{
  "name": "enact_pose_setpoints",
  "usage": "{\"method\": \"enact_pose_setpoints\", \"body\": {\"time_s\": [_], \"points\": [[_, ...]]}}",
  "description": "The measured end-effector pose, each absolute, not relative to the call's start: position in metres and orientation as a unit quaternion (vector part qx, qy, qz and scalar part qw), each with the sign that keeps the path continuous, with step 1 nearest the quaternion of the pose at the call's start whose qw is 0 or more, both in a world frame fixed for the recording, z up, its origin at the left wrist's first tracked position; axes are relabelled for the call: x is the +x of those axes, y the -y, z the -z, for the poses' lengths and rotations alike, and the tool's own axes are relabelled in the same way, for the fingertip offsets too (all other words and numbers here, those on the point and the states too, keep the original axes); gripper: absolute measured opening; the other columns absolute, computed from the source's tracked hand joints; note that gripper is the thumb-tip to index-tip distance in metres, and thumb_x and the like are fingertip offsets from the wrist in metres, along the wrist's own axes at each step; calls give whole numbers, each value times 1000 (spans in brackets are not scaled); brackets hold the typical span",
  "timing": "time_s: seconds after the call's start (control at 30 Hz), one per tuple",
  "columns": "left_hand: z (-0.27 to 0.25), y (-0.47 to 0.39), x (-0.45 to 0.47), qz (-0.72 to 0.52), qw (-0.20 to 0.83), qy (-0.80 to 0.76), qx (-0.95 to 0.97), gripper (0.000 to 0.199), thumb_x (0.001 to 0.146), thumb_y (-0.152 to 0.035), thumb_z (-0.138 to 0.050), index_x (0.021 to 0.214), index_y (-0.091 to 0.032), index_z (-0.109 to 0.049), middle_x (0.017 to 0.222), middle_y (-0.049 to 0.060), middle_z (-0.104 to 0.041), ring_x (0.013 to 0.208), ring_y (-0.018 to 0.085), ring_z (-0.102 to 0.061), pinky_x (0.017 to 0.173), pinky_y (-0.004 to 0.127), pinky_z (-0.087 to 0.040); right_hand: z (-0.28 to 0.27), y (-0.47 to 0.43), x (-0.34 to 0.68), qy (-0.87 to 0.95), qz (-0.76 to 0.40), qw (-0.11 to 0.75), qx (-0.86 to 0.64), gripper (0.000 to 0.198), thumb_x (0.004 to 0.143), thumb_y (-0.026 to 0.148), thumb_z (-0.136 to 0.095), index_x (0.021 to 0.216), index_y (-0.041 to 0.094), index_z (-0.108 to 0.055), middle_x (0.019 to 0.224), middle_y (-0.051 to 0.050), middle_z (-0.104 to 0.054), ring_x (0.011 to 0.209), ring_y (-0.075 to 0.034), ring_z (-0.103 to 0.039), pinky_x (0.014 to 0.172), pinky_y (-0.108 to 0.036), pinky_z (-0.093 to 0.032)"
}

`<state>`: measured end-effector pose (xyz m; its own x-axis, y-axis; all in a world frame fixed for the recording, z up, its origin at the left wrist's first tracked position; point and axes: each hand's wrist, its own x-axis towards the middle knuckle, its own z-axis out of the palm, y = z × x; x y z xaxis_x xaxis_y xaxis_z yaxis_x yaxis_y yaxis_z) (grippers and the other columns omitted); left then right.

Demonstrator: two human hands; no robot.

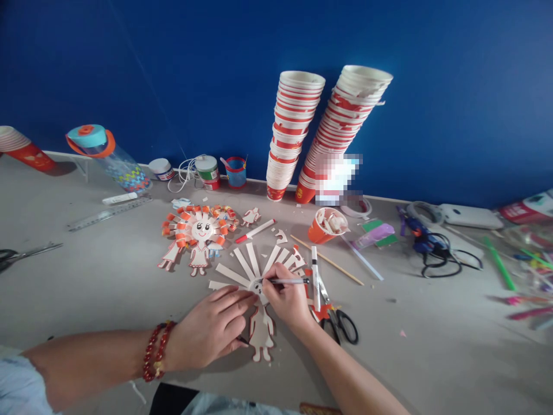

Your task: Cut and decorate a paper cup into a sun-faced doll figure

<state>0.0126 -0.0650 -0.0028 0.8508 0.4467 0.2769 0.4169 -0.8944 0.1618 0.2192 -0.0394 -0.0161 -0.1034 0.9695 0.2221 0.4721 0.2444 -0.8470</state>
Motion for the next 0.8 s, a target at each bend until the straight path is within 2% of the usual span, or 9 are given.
{"method": "enact_pose_setpoints", "body": {"time_s": [0.8], "points": [[2, 65, 12, -138, 53, -222, 964, 33, 93, -44, -52, 99, -13, -61, 133, 13, -55, 126, 27, -47, 109, 42, -31, 16, 40, 219, 665, -303, 428, -533, 13, 77, 14, -49, 66, 21, -51, 58, 3, -50, 52, -14, -45, 48, -23, -36]]}}
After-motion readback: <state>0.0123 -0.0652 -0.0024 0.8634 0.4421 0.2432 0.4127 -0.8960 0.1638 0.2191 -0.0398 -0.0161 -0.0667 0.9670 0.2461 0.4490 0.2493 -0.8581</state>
